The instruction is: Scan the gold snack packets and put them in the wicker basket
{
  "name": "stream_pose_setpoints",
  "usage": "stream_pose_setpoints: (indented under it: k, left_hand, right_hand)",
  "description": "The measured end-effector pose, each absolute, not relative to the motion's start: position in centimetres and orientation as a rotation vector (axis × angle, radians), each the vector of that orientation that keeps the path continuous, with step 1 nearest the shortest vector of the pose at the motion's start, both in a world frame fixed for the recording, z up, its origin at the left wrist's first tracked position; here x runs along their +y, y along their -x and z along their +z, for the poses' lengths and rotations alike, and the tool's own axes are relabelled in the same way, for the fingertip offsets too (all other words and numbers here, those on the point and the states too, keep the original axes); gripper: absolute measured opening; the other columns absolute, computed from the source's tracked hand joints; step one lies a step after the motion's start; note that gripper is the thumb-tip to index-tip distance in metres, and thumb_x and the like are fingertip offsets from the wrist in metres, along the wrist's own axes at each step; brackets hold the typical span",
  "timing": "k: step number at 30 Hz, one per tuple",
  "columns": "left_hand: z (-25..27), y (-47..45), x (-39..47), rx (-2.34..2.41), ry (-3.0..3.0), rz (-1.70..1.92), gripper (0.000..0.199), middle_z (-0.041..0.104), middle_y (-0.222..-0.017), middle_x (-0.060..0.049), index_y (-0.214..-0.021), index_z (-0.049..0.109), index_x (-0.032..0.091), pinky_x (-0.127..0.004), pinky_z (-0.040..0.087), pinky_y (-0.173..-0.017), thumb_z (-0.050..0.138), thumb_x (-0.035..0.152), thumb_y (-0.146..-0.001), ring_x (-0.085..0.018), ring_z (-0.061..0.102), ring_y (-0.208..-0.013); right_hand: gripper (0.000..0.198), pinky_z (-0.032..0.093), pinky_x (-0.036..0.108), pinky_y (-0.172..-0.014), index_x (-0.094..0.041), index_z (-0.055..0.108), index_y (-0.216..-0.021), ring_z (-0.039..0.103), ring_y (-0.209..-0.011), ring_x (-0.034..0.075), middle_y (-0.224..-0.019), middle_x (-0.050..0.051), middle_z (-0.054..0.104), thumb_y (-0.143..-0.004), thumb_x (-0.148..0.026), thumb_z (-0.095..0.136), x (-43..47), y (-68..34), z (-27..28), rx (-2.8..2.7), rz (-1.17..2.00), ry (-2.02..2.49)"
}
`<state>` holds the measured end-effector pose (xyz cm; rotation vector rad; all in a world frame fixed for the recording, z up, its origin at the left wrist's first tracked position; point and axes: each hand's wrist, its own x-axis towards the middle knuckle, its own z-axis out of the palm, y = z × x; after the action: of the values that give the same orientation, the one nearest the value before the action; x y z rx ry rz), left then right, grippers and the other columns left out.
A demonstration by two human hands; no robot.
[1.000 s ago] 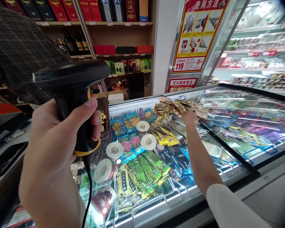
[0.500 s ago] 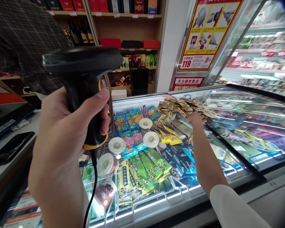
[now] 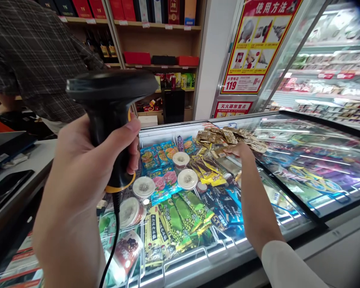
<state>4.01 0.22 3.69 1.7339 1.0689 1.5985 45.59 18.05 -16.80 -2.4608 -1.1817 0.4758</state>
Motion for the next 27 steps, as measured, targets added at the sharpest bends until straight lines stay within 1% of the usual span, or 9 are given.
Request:
stream_pose_setpoints:
  k: [2, 4, 6, 9, 12, 16, 19, 22, 27]
  left_hand:
    - [3.7, -4.2, 0.1, 1.093, -1.732, 1.581, 0.010, 0.056, -0.054, 0.005, -0.078, 0.067, 0.020, -0.023, 0.040, -0.034, 0.074, 0.024, -0.083, -0.010, 0.052, -0.035]
    - [3.7, -4.6, 0.2, 1.126, -1.713, 1.575, 0.008, 0.057, -0.055, 0.004, -0.081, 0.068, 0.020, -0.023, 0.040, -0.034, 0.075, 0.024, -0.082, -0.011, 0.052, -0.037]
    - [3.5, -5.2, 0.5, 1.147, -1.656, 1.546, 0.010, 0.057, -0.054, 0.003, -0.080, 0.067, 0.019, -0.024, 0.038, -0.033, 0.076, 0.024, -0.080, -0.012, 0.053, -0.038]
    - [2.8, -6.3, 1.4, 1.119, -1.490, 1.437, 0.014, 0.056, -0.054, 0.002, -0.076, 0.063, 0.018, -0.025, 0.036, -0.033, 0.076, 0.023, -0.078, -0.012, 0.050, -0.037]
    - [2.0, -7.2, 2.4, 1.087, -1.446, 1.309, 0.015, 0.055, -0.055, 0.002, -0.073, 0.060, 0.018, -0.025, 0.038, -0.036, 0.072, 0.023, -0.080, -0.011, 0.049, -0.038]
    - [1.1, -7.6, 3.3, 1.088, -1.469, 1.132, 0.016, 0.055, -0.056, 0.001, -0.073, 0.060, 0.019, -0.024, 0.039, -0.037, 0.073, 0.026, -0.081, -0.011, 0.049, -0.040]
    - [0.6, -7.9, 3.8, 1.121, -1.462, 1.131, 0.021, 0.054, -0.056, 0.000, -0.070, 0.059, 0.019, -0.024, 0.039, -0.036, 0.075, 0.030, -0.079, -0.012, 0.049, -0.040]
    - [0.2, -8.2, 4.2, 1.132, -1.423, 1.133, 0.023, 0.054, -0.057, -0.001, -0.069, 0.058, 0.019, -0.024, 0.038, -0.035, 0.077, 0.030, -0.077, -0.012, 0.049, -0.041]
    - [0.0, -8.4, 4.3, 1.100, -1.428, 1.093, 0.020, 0.053, -0.056, -0.001, -0.072, 0.061, 0.019, -0.023, 0.037, -0.034, 0.074, 0.032, -0.078, -0.012, 0.048, -0.041]
  right_hand:
    - [0.034, 0.056, 0.033, -0.061, -0.015, 0.065, -0.078, 0.065, -0.064, 0.021, -0.062, 0.004, 0.061, -0.078, -0.044, 0.083, 17.9, -45.3, -15.6, -1.152, 0.647, 2.424]
    - [0.035, 0.055, 0.030, -0.057, -0.017, 0.059, -0.064, 0.061, -0.057, 0.019, -0.051, 0.001, 0.052, -0.083, -0.038, 0.080, 17.7, -44.6, -14.0, -1.214, 0.757, 2.346]
    - [0.037, 0.056, 0.030, -0.057, -0.017, 0.057, -0.058, 0.060, -0.054, 0.018, -0.047, 0.000, 0.051, -0.084, -0.031, 0.079, 17.4, -43.4, -12.4, -1.258, 0.845, 2.138]
    - [0.023, 0.063, 0.032, -0.065, -0.015, 0.064, -0.068, 0.067, -0.060, 0.017, -0.057, 0.001, 0.062, -0.085, -0.021, 0.078, 17.0, -41.2, -10.3, -1.177, 0.937, 1.765]
    - [0.016, 0.066, 0.031, -0.075, -0.014, 0.067, -0.078, 0.072, -0.067, 0.014, -0.065, 0.000, 0.065, -0.088, -0.022, 0.077, 16.5, -38.9, -8.6, -1.166, 0.955, 1.528]
    - [0.019, 0.066, 0.028, -0.069, -0.015, 0.065, -0.079, 0.072, -0.063, 0.014, -0.064, -0.001, 0.064, -0.089, -0.026, 0.077, 15.5, -36.3, -6.8, -1.151, 0.919, 1.338]
    - [0.019, 0.066, 0.026, -0.067, -0.015, 0.065, -0.080, 0.072, -0.063, 0.014, -0.064, -0.001, 0.063, -0.089, -0.025, 0.077, 14.9, -35.0, -5.9, -1.100, 0.906, 1.271]
    - [0.023, 0.064, 0.024, -0.065, -0.015, 0.061, -0.075, 0.072, -0.061, 0.014, -0.061, -0.002, 0.059, -0.091, -0.025, 0.075, 15.1, -34.3, -5.6, -1.066, 0.881, 1.244]
    - [0.025, 0.060, 0.019, -0.059, -0.017, 0.060, -0.077, 0.070, -0.060, 0.012, -0.060, -0.004, 0.056, -0.091, -0.032, 0.075, 16.0, -34.1, -5.8, -1.049, 0.834, 1.186]
